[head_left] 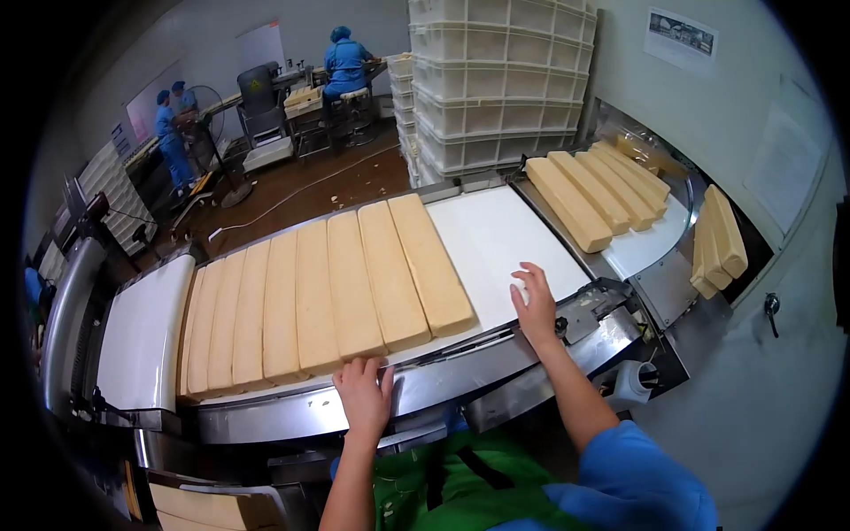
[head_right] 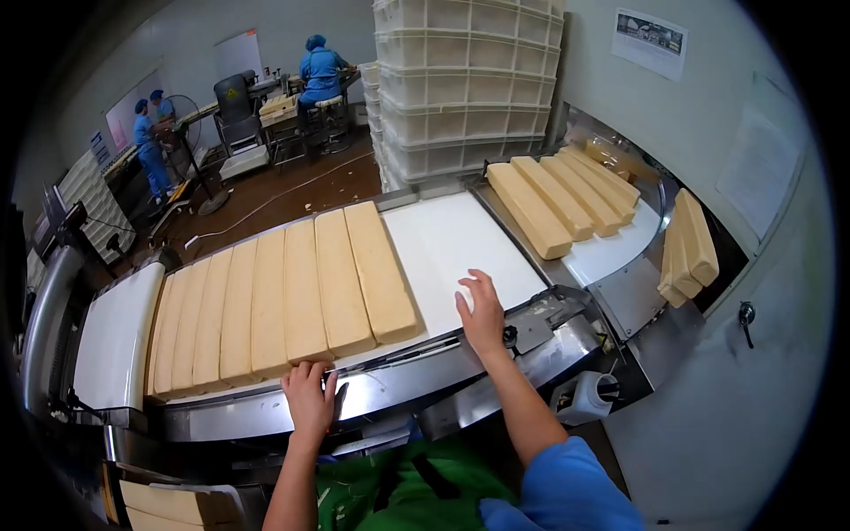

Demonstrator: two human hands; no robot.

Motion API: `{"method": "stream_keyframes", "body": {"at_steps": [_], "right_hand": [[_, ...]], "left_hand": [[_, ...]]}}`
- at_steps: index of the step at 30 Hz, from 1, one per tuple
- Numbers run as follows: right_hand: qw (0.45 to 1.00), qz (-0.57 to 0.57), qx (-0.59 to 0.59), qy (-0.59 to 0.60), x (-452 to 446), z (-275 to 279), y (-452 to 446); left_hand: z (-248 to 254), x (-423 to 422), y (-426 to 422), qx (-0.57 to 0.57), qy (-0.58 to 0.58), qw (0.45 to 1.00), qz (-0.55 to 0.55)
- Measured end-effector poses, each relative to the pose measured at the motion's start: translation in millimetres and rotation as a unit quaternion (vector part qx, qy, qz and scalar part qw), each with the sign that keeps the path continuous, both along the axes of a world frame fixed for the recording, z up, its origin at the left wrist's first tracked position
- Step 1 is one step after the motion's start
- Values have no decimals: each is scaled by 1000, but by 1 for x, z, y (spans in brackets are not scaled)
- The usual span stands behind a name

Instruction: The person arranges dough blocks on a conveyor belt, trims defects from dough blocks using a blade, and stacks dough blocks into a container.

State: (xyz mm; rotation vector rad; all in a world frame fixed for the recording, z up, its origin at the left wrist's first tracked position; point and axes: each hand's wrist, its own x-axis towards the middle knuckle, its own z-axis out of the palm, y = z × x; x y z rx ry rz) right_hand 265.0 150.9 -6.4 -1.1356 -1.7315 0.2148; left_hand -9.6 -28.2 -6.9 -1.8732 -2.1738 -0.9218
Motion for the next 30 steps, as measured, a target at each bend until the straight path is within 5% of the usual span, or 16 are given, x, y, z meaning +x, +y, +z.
{"method": "stream_keyframes", "body": {"at_steps": [6,7,9,11,17,20,30], "right_hand": [[999,21,-33,-8,33,7,46],[996,-23,61,-68,46,18,64],[975,-154,61,-150,88,16,120],[923,-279,-37,-261,127,20,152],[892,-274,-245,-263,131,36,139],[939,-233,-174,-181,138,15,140],[944,-173,-136,-246,35,12,26]], "left_hand": [[1,8,4,-1,2,1000,17],[0,7,3,-7,-15,1000,12],[0,6,3,6,-5,1000,7],[-1,5,4,4,4,1000,1],[-1,2,3,1,-3,1000,-6],[-1,4,1,1,-2,1000,-17],[-4,3,3,18,-19,1000,-14]]}}
